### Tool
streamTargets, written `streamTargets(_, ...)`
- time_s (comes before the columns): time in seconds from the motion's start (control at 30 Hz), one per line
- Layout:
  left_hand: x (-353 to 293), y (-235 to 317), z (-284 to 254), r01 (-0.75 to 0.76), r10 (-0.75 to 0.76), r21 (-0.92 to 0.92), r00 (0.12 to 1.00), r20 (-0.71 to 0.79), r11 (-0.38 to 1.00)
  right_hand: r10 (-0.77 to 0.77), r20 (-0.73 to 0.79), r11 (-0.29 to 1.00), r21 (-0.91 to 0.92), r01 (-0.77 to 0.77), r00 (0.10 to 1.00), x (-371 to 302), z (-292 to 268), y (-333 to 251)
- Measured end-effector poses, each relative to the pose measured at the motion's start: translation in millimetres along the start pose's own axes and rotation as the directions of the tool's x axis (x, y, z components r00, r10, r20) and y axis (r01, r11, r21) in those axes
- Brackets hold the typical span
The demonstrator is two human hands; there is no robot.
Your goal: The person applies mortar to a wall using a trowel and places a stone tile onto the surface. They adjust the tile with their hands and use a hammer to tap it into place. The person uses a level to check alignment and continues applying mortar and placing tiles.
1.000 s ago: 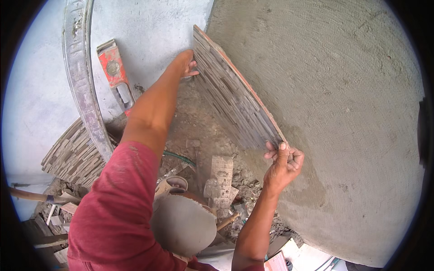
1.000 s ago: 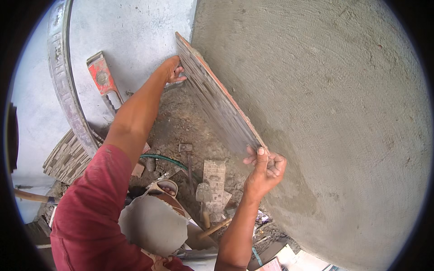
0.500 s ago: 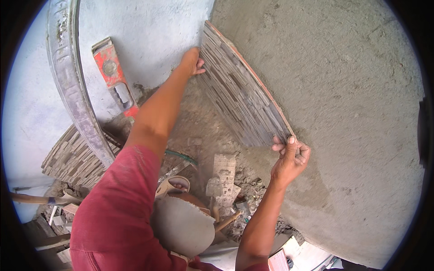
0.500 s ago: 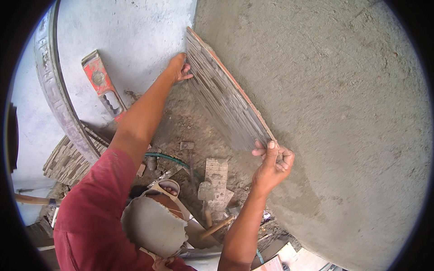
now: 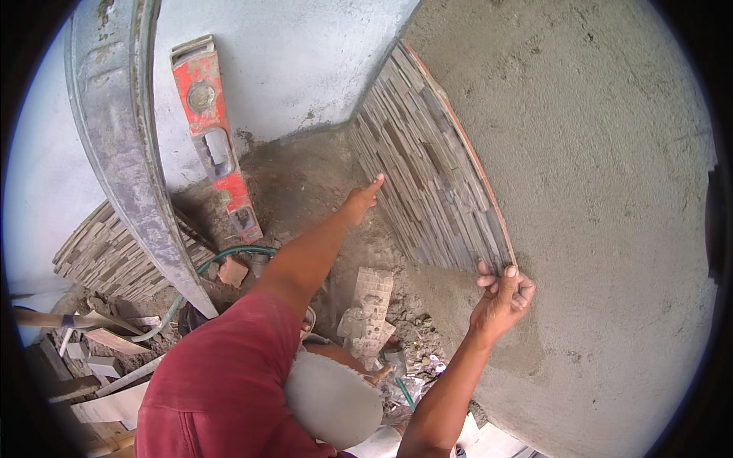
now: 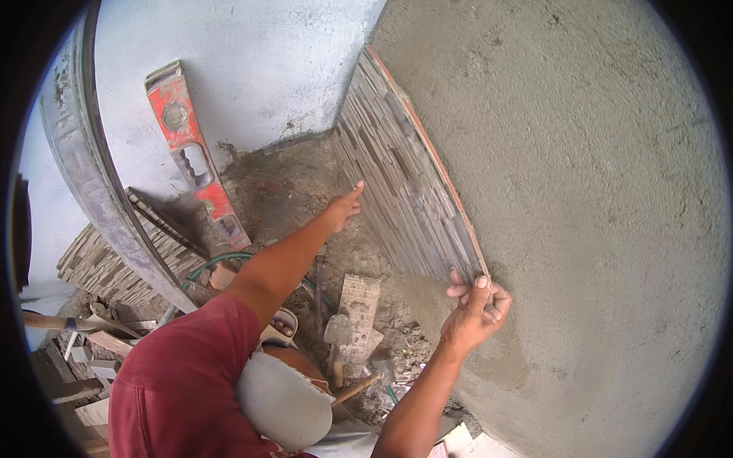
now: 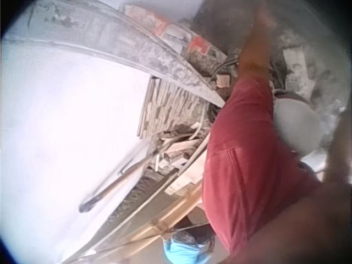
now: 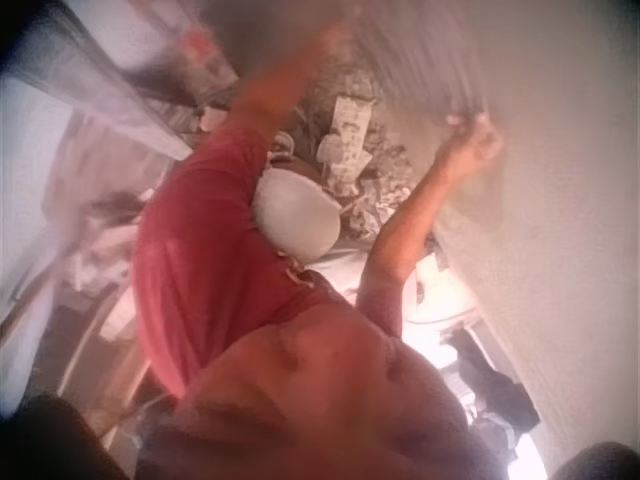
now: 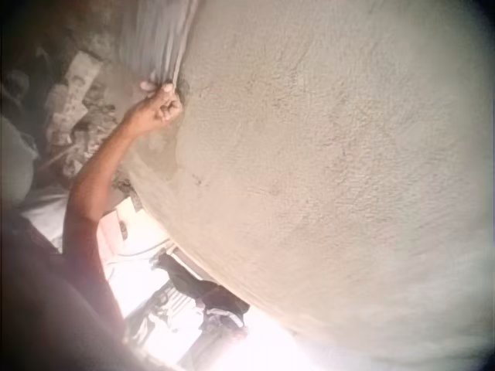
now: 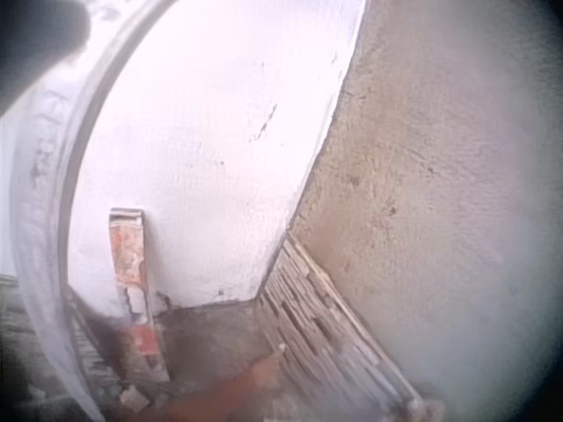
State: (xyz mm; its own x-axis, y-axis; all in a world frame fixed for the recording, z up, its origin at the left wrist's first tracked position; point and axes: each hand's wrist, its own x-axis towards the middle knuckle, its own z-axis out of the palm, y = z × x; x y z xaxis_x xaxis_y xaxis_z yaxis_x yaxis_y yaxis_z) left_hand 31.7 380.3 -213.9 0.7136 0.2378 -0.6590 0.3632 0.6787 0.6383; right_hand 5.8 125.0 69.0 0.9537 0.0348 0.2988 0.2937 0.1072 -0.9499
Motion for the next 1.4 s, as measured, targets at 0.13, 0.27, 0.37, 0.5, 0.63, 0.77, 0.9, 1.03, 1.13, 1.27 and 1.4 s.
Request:
streamTargets(0.13,11.0,-1.0,-0.9,0.026,-0.032,-0.178,0.999,-0.032,0.984,-0.017,0.004,1.000,-0.021,0.017,1.000,2.6,0.8,2.2)
streamTargets(0.27,15.8,-4.9,-0.4,0.016,-0.025,-0.248,0.999,-0.033,0.969,-0.003,0.009,1.000,-0.022,0.003,1.000,4.6,-1.2,3.0)
streamTargets(0.37,14.7,-3.2,0.2,0.023,-0.033,-0.246,0.999,-0.035,0.969,0.003,0.006,1.000,-0.013,-0.003,1.000,6.4,-2.4,3.7)
streamTargets(0.5,9.7,-0.1,2.4,0.025,-0.040,-0.299,0.998,-0.044,0.954,0.006,0.016,1.000,-0.015,-0.005,1.000,8.7,-1.8,4.3)
streamTargets(0.63,10.3,0.6,3.3,0.013,-0.037,-0.322,0.997,-0.069,0.947,-0.015,0.025,1.000,-0.009,0.015,1.000,9.5,-0.5,5.4)
streamTargets(0.77,14.0,0.1,2.1,0.009,-0.036,-0.307,0.996,-0.083,0.952,-0.013,0.021,1.000,-0.004,0.013,1.000,8.8,1.8,7.2)
streamTargets(0.9,15.9,1.3,1.6,-0.035,0.005,-0.281,0.994,-0.105,0.959,-0.020,-0.003,1.000,-0.020,0.019,1.000,8.3,6.8,9.0)
streamTargets(1.03,17.2,2.3,1.8,-0.037,0.001,-0.286,0.992,-0.125,0.958,-0.056,0.011,0.996,-0.064,0.056,0.998,9.1,11.5,9.3)
streamTargets(1.13,19.1,3.5,2.1,-0.038,0.002,-0.274,0.992,-0.130,0.961,-0.054,0.012,0.990,-0.126,0.055,0.998,11.5,12.6,8.1)
streamTargets(1.27,15.6,6.0,0.5,-0.029,0.003,-0.234,0.994,-0.110,0.972,-0.110,0.024,0.914,-0.390,0.111,0.994,14.3,10.6,3.6)
streamTargets(1.4,7.3,10.1,-0.5,-0.036,0.021,-0.194,0.997,-0.080,0.980,-0.189,0.030,0.719,-0.677,0.159,0.982,15.3,9.7,-2.7)
